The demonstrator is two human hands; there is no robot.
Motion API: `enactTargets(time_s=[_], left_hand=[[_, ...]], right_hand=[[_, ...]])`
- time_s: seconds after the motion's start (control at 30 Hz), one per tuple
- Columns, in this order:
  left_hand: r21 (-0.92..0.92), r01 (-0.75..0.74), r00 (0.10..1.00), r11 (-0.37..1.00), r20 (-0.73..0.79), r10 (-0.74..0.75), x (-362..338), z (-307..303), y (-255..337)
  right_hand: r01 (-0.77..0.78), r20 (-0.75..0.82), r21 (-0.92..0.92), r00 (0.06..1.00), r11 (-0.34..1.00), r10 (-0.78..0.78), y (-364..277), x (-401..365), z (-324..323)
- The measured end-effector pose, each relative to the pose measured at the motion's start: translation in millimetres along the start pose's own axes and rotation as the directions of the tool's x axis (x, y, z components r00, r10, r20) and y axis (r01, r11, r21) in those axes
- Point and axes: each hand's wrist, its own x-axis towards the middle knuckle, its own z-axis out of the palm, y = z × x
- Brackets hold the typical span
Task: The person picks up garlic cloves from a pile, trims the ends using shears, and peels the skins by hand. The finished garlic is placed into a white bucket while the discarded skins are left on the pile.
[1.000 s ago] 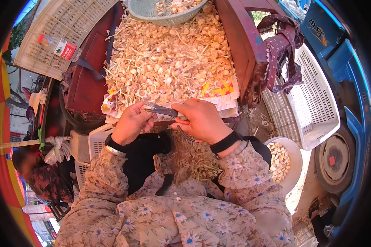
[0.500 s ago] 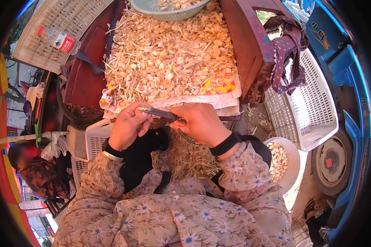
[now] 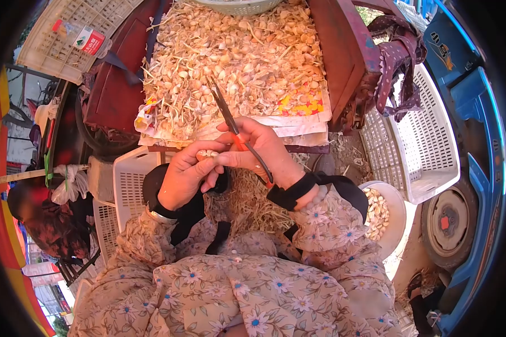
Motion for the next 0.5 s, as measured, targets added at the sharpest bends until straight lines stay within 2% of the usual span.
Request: enactTargets(time_s=[0.03, 0.1, 0.2, 0.3, 0.37, 0.47, 0.5], left_hand=[[0.000, 0.001, 1.000, 1.000, 0.010, -0.001, 0, 2, 0], [0.001, 0.009, 0.999, 1.000, 0.032, -0.009, -2, 7, -2], [-0.108, 0.071, 0.997, 0.992, 0.044, -0.067, -8, 10, 2], [-0.260, 0.046, 0.997, 0.965, 0.079, -0.026, -13, 12, -3], [-0.243, 0.021, 0.999, 0.970, 0.037, -0.012, -13, 13, -7], [-0.217, 0.006, 0.999, 0.976, -0.040, -0.015, -18, 17, -6], [-0.212, 0.001, 0.997, 0.977, -0.071, -0.017, -23, 20, -7]], right_hand=[[-0.005, 0.065, -0.063, 0.998, 0.998, 0.009, 5, 1, -5], [-0.036, 0.063, -0.071, 0.997, 0.997, 0.040, 9, 2, -7], [-0.067, 0.040, -0.083, 0.997, 0.994, 0.070, 9, 1, -4], [-0.115, 0.018, -0.079, 0.993, 0.990, 0.117, 3, -4, 1], [-0.134, 0.027, -0.020, 0.991, 0.991, 0.134, 5, -4, 5], [-0.146, 0.026, -0.095, 0.989, 0.985, 0.149, 12, -2, 3], [-0.145, 0.040, -0.069, 0.988, 0.987, 0.148, 14, -2, 5]])
